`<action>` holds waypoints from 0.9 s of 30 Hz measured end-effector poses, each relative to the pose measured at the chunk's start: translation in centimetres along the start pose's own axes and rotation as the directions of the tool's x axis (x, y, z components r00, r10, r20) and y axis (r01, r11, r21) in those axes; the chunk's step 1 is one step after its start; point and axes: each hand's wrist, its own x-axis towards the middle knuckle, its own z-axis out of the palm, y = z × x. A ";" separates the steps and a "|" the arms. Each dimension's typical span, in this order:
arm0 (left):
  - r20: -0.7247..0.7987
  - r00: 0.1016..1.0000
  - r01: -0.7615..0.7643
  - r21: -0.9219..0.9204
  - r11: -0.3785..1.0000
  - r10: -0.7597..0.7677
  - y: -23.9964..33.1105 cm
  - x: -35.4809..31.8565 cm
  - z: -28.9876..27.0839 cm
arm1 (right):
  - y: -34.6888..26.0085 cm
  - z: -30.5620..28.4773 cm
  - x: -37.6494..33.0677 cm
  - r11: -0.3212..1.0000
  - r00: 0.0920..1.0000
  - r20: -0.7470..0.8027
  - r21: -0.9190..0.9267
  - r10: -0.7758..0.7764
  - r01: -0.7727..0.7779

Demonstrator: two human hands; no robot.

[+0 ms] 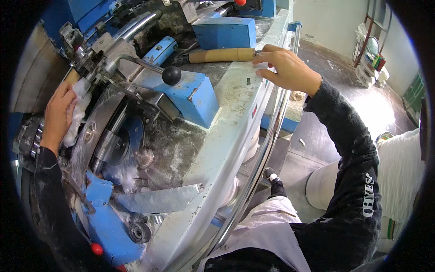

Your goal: The person feeds white fibrous material into a textile machine, adjusts levers, and removes processed material. They repeat this cycle multiple times, handling the material by hand and using machine controls to guide the process.

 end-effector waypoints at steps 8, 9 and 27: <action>0.004 0.999 -0.037 0.180 0.983 0.037 0.4 0.1 -0.3 | 3.2 -1.4 0.6 0.990 0.953 -0.291 0.134 0.088 -0.051; -0.010 0.998 -0.052 0.182 0.982 0.055 0.3 0.1 -0.2 | 4.9 -1.7 0.3 0.979 0.915 -0.363 0.167 0.173 -0.118; 0.014 0.899 0.359 0.551 0.753 -0.438 -4.3 -4.6 0.5 | 27.7 2.0 13.8 0.928 0.974 -0.090 0.296 -0.207 0.225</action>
